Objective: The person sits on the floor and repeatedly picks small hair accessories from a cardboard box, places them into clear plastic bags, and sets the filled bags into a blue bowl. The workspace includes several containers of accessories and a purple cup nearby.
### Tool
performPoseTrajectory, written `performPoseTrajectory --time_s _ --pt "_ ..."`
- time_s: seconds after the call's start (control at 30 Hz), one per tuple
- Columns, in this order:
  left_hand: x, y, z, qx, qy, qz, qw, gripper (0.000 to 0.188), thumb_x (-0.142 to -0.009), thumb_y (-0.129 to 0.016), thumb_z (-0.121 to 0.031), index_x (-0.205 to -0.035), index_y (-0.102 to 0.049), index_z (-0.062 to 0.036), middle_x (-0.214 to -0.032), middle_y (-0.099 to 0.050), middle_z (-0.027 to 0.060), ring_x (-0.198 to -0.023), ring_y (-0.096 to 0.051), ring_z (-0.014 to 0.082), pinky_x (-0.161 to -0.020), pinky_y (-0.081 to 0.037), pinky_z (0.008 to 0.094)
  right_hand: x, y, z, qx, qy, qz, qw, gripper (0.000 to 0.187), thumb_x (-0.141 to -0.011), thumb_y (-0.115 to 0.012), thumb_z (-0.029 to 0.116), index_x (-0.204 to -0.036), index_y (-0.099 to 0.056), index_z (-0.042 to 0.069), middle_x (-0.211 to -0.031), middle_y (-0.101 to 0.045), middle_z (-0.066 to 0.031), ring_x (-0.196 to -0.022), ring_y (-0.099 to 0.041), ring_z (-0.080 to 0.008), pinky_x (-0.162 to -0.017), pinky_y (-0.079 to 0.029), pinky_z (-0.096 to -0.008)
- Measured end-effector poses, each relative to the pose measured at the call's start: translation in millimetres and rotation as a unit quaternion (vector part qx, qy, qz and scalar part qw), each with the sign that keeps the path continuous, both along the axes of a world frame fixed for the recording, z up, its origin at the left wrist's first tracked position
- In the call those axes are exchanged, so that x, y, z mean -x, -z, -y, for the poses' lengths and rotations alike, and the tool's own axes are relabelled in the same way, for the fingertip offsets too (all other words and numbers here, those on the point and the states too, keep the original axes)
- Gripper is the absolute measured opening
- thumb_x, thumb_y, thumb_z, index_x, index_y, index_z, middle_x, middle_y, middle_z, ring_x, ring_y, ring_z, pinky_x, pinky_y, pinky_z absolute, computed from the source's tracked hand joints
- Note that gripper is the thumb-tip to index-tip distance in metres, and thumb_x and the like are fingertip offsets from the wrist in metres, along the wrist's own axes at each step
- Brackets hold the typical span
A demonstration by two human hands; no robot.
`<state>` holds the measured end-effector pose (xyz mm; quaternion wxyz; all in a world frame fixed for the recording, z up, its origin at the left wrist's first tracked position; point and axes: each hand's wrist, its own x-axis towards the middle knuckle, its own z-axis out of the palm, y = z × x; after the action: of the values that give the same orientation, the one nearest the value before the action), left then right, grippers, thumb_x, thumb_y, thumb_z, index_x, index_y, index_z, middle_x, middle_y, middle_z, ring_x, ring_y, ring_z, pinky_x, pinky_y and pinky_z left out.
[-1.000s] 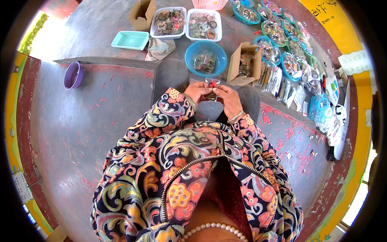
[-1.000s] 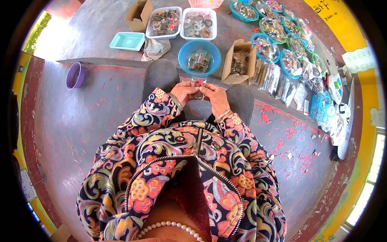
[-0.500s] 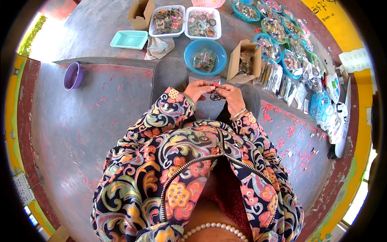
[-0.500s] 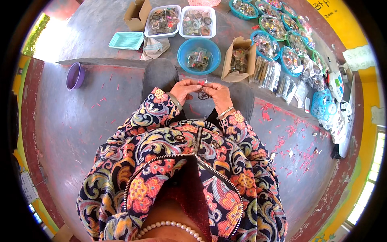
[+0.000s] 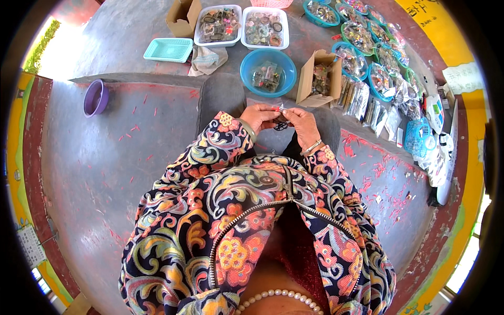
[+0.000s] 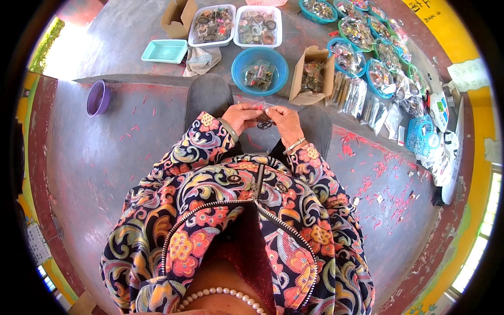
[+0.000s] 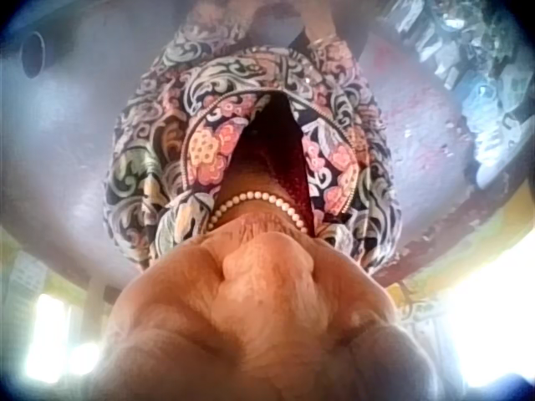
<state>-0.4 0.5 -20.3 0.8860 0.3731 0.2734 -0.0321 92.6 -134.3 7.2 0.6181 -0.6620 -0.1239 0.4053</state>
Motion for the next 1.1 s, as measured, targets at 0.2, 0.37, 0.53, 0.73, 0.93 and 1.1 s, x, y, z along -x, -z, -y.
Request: performPoseTrajectory --time_s 0.2,0.37,0.53,0.73,0.93,1.1 --pt "0.1 -9.7 1.1 0.035 0.025 0.031 0.999 0.020 -0.075 -0.058 -0.007 -0.094 -0.055 -0.0025 -0.086 -0.059 0.0056 -0.080 -0.058 0.0141 -0.069 -0.047 0.0252 -1.3 16.1 -3.4 0.034 0.005 0.221 0.975 0.016 -0.078 -0.055 0.015 -0.075 -0.057 0.000 -0.063 -0.057 -0.0041 -0.058 -0.051 -0.0090 -0.055 -0.041 -0.0230" --pt "1.9 -15.5 2.1 0.042 0.014 0.035 0.998 0.018 -0.076 -0.057 -0.007 -0.093 -0.054 -0.0005 -0.085 -0.059 0.0070 -0.077 -0.058 0.0150 -0.067 -0.049 0.0237 0.6 13.6 -5.6 0.094 0.003 0.327 0.941 0.016 -0.076 -0.055 0.016 -0.075 -0.056 0.000 -0.062 -0.058 -0.0105 -0.057 -0.056 -0.0139 -0.054 -0.044 -0.0267" --pt "0.8 -12.5 3.4 0.043 -0.010 0.036 0.998 0.015 -0.077 -0.056 -0.006 -0.089 -0.054 0.0018 -0.085 -0.058 0.0083 -0.076 -0.059 0.0159 -0.068 -0.049 0.0231 2.8 15.1 -8.7 0.002 0.029 0.188 0.982 0.014 -0.078 -0.056 0.014 -0.074 -0.056 0.000 -0.065 -0.058 -0.0029 -0.059 -0.052 -0.0075 -0.054 -0.043 -0.0221" --pt "1.4 -11.1 1.2 0.042 0.022 0.040 0.998 0.014 -0.076 -0.057 -0.005 -0.088 -0.054 0.0008 -0.084 -0.058 0.0071 -0.076 -0.058 0.0154 -0.067 -0.049 0.0233 6.4 -3.8 -7.5 -0.060 0.037 0.024 0.997 0.009 -0.077 -0.057 0.009 -0.075 -0.056 0.000 -0.066 -0.056 -0.0001 -0.060 -0.050 -0.0054 -0.055 -0.041 -0.0188" --pt "1.1 -13.3 1.6 0.033 0.043 0.030 0.998 0.019 -0.074 -0.060 -0.008 -0.092 -0.053 -0.0032 -0.083 -0.058 0.0054 -0.075 -0.059 0.0142 -0.065 -0.048 0.0239 3.3 -4.4 -5.1 -0.060 0.014 0.019 0.998 0.010 -0.076 -0.058 0.010 -0.075 -0.057 0.000 -0.067 -0.057 -0.0010 -0.059 -0.050 -0.0056 -0.055 -0.040 -0.0184" --pt "1.6 -14.3 0.8 0.009 0.071 0.017 0.997 0.021 -0.073 -0.062 -0.011 -0.091 -0.053 -0.0050 -0.081 -0.059 0.0039 -0.072 -0.058 0.0116 -0.060 -0.046 0.0217 2.0 -0.6 -4.8 -0.039 0.007 0.063 0.997 0.011 -0.077 -0.057 0.010 -0.073 -0.057 0.000 -0.065 -0.056 -0.0002 -0.058 -0.049 -0.0043 -0.053 -0.040 -0.0187"
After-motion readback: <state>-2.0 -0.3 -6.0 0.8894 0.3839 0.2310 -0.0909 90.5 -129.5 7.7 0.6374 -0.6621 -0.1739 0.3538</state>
